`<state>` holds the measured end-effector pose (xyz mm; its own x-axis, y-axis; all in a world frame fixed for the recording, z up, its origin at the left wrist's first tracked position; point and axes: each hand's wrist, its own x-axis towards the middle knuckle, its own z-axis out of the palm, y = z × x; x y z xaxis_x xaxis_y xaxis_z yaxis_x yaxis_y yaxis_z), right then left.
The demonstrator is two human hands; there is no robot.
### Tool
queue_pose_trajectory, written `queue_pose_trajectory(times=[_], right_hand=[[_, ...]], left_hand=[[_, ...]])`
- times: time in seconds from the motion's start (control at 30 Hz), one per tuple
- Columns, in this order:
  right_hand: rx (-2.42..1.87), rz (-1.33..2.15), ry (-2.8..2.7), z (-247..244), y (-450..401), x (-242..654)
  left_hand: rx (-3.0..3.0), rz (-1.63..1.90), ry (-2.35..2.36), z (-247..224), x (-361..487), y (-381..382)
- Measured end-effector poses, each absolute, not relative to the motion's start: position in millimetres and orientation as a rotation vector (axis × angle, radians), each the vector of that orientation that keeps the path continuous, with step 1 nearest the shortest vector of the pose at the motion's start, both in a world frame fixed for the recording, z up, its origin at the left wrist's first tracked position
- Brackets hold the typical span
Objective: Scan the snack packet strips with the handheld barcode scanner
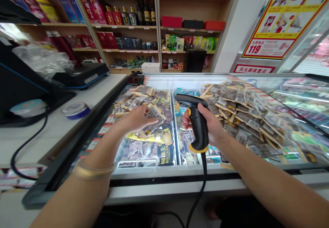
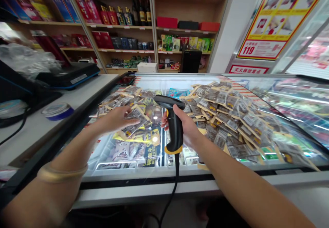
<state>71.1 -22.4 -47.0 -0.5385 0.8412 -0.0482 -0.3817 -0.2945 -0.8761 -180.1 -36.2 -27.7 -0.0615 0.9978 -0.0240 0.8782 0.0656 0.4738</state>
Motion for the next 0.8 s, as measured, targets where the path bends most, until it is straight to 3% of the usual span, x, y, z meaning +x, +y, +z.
queue_pose_trajectory(times=[0.23,0.8], right_hand=[[-0.638,1.929,-1.201,-47.9,-28.3,71.7],[-0.701,1.971,-1.284,-51.0,-29.2,68.3]], left_hand=[[1.791,0.791,1.957,-37.5,-151.4,-36.4],[1.787,0.849,1.916,-42.3,-150.0,-35.2]])
